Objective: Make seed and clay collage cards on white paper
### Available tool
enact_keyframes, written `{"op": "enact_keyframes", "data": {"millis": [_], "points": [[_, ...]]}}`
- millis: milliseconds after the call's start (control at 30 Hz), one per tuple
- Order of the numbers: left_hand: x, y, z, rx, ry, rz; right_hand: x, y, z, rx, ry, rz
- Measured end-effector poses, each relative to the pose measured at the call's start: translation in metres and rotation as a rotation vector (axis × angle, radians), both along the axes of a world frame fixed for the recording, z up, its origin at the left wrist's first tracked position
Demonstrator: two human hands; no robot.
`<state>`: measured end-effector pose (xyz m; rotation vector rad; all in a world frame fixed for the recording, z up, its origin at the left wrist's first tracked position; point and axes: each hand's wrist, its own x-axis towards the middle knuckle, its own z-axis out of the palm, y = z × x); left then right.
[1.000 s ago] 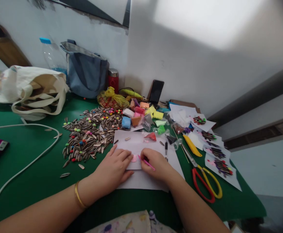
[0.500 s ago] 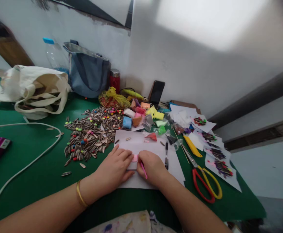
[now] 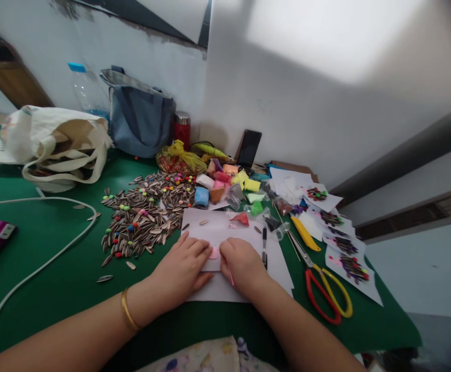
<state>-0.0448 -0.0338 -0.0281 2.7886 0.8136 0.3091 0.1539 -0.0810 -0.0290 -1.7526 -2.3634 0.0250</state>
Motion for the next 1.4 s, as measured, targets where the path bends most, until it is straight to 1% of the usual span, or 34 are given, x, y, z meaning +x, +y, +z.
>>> {"op": "enact_keyframes", "data": {"millis": [67, 167, 267, 300, 367, 433, 467, 500, 533, 600, 667, 733, 833, 967, 1067, 1167, 1400], "points": [[0.0, 0.0, 0.0, 0.0, -0.003, 0.0, 0.005, -0.001, 0.007, -0.04, -0.034, 0.005], [-0.001, 0.001, 0.0, -0.003, -0.019, 0.011, 0.015, -0.002, 0.026, -0.087, 0.044, 0.002], [-0.002, 0.001, -0.001, -0.006, -0.044, 0.017, 0.028, 0.006, 0.053, -0.022, 0.136, -0.088], [-0.002, 0.001, -0.001, -0.006, -0.048, 0.018, 0.034, 0.013, 0.062, -0.016, 0.141, -0.11], [-0.002, 0.001, 0.0, -0.01, -0.041, 0.025, 0.051, 0.037, 0.077, -0.062, 0.146, -0.151], [-0.002, 0.001, 0.001, -0.018, -0.028, 0.03, 0.071, 0.072, 0.086, -0.171, 0.174, -0.204], [-0.002, 0.001, 0.001, -0.022, -0.025, 0.032, 0.082, 0.094, 0.088, -0.214, 0.205, -0.234], [-0.002, 0.002, 0.001, -0.027, -0.023, 0.034, 0.093, 0.116, 0.088, -0.222, 0.253, -0.29], [-0.002, 0.002, 0.001, -0.031, -0.025, 0.038, 0.103, 0.139, 0.086, -0.174, 0.308, -0.379], [-0.002, 0.003, 0.0, -0.039, -0.034, 0.042, 0.12, 0.183, 0.08, -0.085, 0.33, -0.504], [-0.003, 0.004, -0.002, -0.036, -0.046, 0.041, 0.132, 0.22, 0.073, -0.043, 0.345, -0.614], [-0.003, 0.005, -0.004, -0.04, -0.055, 0.044, 0.137, 0.249, 0.066, -0.013, 0.357, -0.716], [-0.004, 0.006, -0.005, -0.052, -0.061, 0.052, 0.137, 0.28, 0.058, 0.026, 0.372, -0.871], [-0.004, 0.006, -0.007, -0.044, -0.08, 0.054, 0.128, 0.309, 0.048, 0.046, 0.421, -1.012], [-0.004, 0.006, -0.011, -0.007, -0.107, 0.058, 0.12, 0.323, 0.041, 0.075, 0.443, -1.078], [-0.004, 0.006, -0.014, 0.021, -0.13, 0.057, 0.116, 0.329, 0.035, 0.11, 0.449, -1.109], [-0.004, 0.006, -0.015, 0.05, -0.155, 0.054, 0.111, 0.332, 0.029, 0.184, 0.411, -1.105]]}}
